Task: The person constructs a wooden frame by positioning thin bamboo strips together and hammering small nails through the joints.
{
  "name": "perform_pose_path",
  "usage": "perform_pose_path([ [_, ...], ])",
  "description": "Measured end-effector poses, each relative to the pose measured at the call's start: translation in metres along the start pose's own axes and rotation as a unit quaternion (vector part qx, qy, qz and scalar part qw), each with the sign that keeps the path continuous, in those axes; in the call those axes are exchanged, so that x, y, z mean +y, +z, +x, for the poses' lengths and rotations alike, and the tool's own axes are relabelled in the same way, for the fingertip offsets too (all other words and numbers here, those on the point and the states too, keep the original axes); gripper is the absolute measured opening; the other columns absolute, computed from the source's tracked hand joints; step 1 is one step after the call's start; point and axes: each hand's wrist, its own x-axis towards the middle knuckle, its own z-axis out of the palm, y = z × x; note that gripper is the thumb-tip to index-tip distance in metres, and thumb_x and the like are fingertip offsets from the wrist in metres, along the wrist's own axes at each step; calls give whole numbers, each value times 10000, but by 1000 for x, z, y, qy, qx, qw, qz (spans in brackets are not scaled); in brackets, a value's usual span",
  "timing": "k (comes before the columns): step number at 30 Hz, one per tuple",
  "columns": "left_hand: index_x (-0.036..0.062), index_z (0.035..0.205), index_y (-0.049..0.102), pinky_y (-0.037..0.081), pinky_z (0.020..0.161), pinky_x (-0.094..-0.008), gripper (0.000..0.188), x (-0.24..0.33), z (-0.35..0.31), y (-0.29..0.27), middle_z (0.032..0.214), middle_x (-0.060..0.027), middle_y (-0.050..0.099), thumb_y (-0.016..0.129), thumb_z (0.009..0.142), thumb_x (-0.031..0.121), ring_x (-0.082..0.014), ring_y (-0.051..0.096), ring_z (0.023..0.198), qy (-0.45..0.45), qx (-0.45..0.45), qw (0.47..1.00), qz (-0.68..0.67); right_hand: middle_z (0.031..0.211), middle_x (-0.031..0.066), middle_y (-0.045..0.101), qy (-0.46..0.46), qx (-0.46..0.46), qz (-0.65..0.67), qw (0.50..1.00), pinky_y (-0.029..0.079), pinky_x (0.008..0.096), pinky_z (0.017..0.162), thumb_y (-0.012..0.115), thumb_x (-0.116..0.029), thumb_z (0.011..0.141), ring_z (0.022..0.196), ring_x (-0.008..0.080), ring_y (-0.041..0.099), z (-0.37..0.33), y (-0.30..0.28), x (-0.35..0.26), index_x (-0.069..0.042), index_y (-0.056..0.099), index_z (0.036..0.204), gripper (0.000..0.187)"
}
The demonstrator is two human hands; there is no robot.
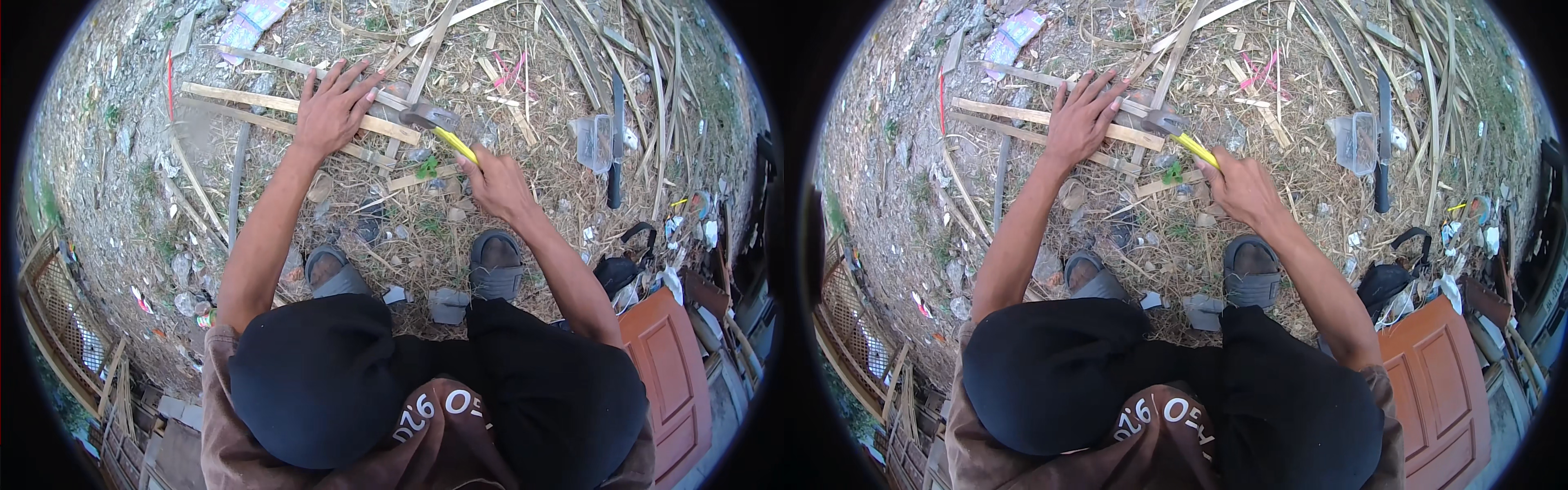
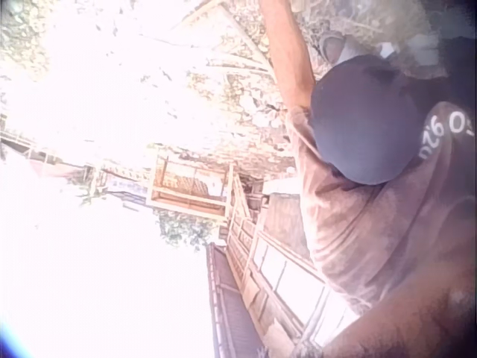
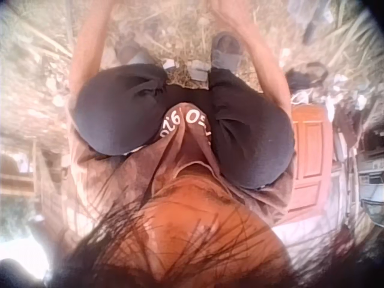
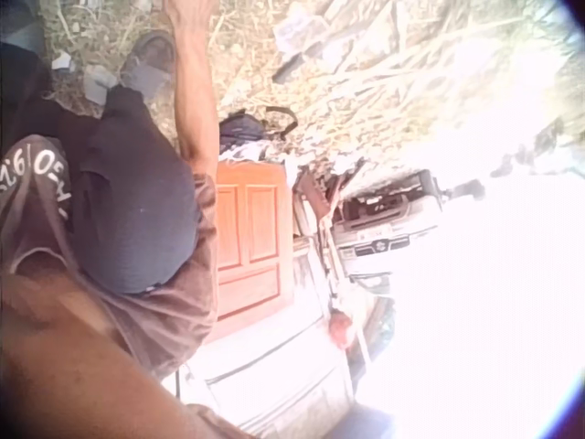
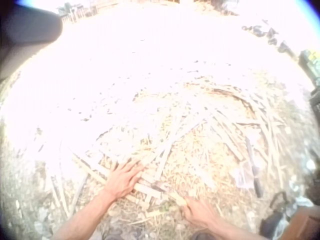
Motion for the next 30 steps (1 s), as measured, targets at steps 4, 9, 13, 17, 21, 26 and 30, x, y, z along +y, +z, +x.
perform_pose_path([
  [4, 362, 1439, 476, 193, 1177, -544, 409, 0, -2, -4, 1494, 39, 460, 386, 1041, 388, -260, 388, 1402, -3, -20, 1000, -7, 516, 193, 519, 1, 2, 24, 1000, 434, 476, 481, 547, -330, 998, 474, 384, 564, -9, -8, -4, -19, 563, 925, 320],
  [9, 374, 1415, 506, 209, 1172, -547, 397, 1, -2, -1, 1478, 52, 480, 411, 1031, 400, -256, 410, 1388, -5, -13, 1000, -1, 543, 183, 517, 38, -35, -60, 997, 433, 432, 486, 544, -306, 1007, 483, 349, 586, -4, -2, 6, 1, 571, 938, 315],
  [13, 370, 1415, 507, 201, 1171, -550, 397, 0, -4, -2, 1475, 48, 484, 408, 1032, 398, -261, 411, 1388, -5, -12, 1000, -15, 538, 176, 511, 41, -13, 15, 999, 431, 422, 482, 534, -311, 1013, 468, 326, 578, -7, -7, 2, 5, 563, 927, 329],
  [17, 366, 1407, 517, 194, 1171, -553, 391, 1, -3, -1, 1479, 40, 478, 409, 1032, 398, -261, 406, 1392, 0, 0, 1000, -6, 491, 155, 489, -24, 113, 134, 984, 417, 444, 463, 539, -313, 1007, 447, 327, 561, -10, -9, -2, -8, 541, 880, 330],
  [21, 361, 1391, 535, 184, 1173, -549, 381, 2, -2, -2, 1486, 36, 469, 414, 1031, 394, -253, 380, 1409, -11, -16, 1000, -3, 494, 161, 494, 28, -8, 21, 999, 413, 447, 459, 539, -338, 1004, 451, 353, 550, -5, -2, 10, -13, 560, 908, 339],
  [26, 347, 1425, 498, 152, 1182, -541, 403, 2, -1, -5, 1525, 24, 418, 372, 1045, 390, -271, 325, 1441, -5, -34, 999, 7, 522, 64, 498, 106, 23, 212, 971, 380, 363, 413, 495, -394, 1027, 409, 217, 489, -17, -2, -4, -54, 546, 885, 373],
  [30, 347, 1451, 466, 137, 1185, -538, 420, 4, -3, -4, 1543, 15, 396, 368, 1045, 394, -289, 306, 1450, -2, -25, 1000, 11, 568, -40, 356, 307, -3, 587, 749, 326, 260, 384, 401, -419, 1060, 414, 76, 342, -25, 0, -31, -119, 439, 893, 345],
])
